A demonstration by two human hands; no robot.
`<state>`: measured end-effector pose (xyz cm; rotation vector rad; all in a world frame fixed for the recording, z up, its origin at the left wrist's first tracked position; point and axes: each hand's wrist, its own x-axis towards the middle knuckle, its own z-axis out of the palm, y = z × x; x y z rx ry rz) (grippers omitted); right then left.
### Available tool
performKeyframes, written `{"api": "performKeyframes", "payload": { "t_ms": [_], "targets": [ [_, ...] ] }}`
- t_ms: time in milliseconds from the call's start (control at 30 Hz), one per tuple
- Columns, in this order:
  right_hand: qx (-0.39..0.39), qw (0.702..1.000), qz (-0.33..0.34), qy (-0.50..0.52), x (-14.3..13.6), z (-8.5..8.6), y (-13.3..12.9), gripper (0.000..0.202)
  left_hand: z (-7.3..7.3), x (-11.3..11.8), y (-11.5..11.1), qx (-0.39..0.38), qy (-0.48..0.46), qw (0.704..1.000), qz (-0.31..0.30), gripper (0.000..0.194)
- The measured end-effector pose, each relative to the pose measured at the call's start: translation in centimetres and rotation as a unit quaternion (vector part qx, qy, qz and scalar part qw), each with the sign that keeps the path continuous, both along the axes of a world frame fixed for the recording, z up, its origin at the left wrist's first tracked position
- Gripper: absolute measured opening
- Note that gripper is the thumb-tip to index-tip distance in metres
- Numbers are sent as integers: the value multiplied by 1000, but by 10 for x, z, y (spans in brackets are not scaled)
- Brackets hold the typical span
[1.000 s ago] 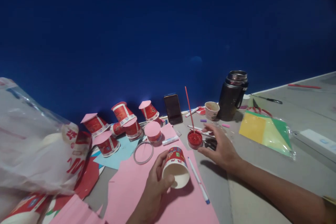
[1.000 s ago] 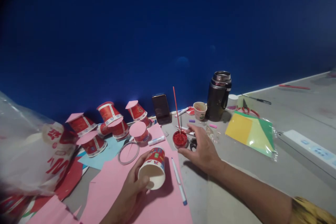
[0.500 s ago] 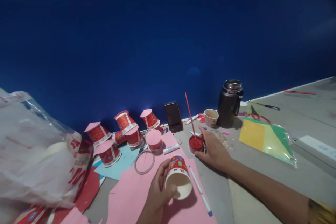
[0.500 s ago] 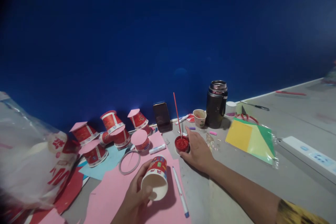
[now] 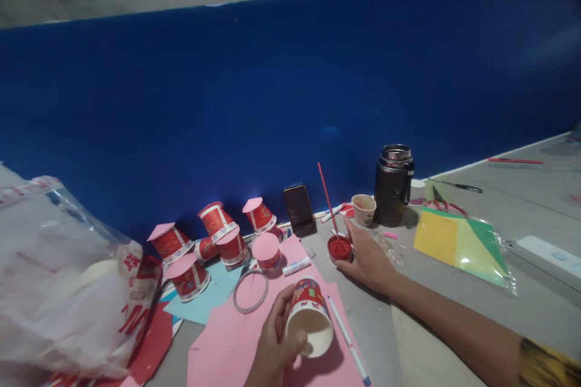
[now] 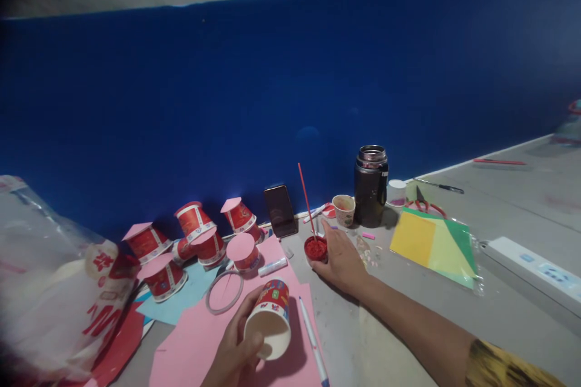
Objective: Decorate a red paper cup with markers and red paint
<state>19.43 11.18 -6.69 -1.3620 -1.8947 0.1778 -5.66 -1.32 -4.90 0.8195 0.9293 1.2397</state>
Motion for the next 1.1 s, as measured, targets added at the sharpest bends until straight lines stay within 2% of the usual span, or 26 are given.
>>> {"api": "performKeyframes", "payload": {
  "t_ms": [100, 167, 367, 467, 567, 667, 833, 1000, 1100],
  "targets": [
    [5, 1000, 1, 8, 7, 4, 1, 99, -2, -2, 1, 5, 1, 1000, -11, 96],
    [30, 999, 5, 21, 11, 6, -2, 94, -4, -3, 1, 7, 2, 1000, -20, 97],
    [181, 981, 48, 41, 13, 10, -17, 33, -11, -4, 4, 16, 4, 999, -34, 104],
    [202, 973, 109, 38, 9, 14, -23, 6, -15, -5, 4, 11, 0, 999, -33, 107],
    [202, 967, 149, 37, 7, 20, -26, 14, -16, -7, 4, 13, 4, 999, -37, 107],
    [209, 964, 159, 33, 7, 24, -28, 15, -15, -7, 3, 12, 17, 999, -32, 104],
    [182, 965, 188, 17, 8, 23, -33, 15, -10, -5, 2, 13, 6, 999, -37, 105],
    [136, 976, 169, 0, 10, 17, -38, 19, -9, -4, 1, 8, 4, 998, -54, 107],
    [91, 987, 134, -12, 12, 26, -31, 33, -8, -4, 1, 13, 2, 998, -61, 106]
  ]
}}
